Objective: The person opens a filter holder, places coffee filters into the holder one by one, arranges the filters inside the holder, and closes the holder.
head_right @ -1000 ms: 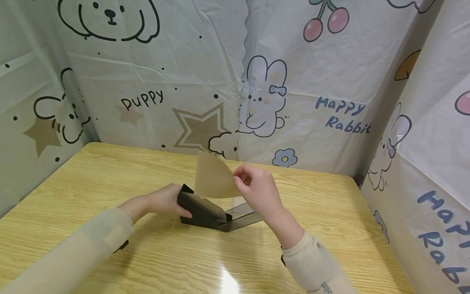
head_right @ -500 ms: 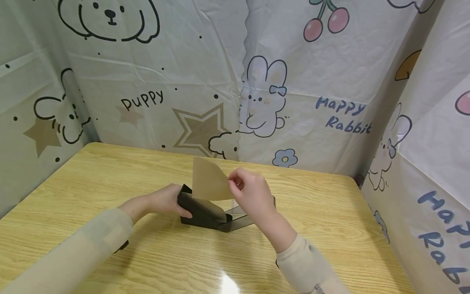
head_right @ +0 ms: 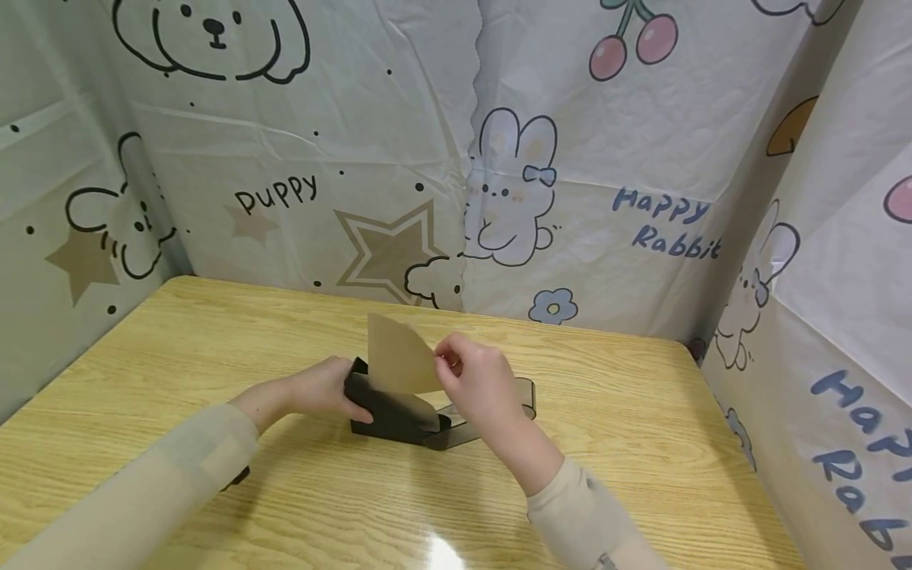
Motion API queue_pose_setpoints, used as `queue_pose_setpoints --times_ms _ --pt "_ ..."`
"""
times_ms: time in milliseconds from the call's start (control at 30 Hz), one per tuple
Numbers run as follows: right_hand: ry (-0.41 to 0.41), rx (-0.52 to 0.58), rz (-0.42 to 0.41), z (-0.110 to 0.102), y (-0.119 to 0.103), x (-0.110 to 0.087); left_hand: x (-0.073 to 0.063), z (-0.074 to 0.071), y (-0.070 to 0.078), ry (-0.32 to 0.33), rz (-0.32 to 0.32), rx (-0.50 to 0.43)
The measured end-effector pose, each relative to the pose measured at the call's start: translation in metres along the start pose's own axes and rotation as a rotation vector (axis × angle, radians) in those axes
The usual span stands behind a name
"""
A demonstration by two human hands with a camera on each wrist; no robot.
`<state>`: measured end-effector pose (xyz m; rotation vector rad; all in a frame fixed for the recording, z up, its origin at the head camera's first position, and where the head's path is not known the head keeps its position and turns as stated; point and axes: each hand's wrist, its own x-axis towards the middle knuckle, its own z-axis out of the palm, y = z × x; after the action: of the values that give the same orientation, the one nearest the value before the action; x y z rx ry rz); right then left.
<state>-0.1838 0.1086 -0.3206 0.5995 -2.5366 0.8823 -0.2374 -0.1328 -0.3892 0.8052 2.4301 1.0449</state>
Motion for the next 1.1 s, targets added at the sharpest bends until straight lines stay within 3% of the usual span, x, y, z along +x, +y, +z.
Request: queue_pose_setpoints --times_ms 533,1100 --pt "-0.006 0.035 -0.017 0.014 0.001 -0.004 0.0 0.001 -0.001 0.01 -0.003 0.003" --pt "-0.016 0.001 0.008 0.022 0.0 -0.008 0.0 0.001 -0.001 0.015 -0.007 0.001"
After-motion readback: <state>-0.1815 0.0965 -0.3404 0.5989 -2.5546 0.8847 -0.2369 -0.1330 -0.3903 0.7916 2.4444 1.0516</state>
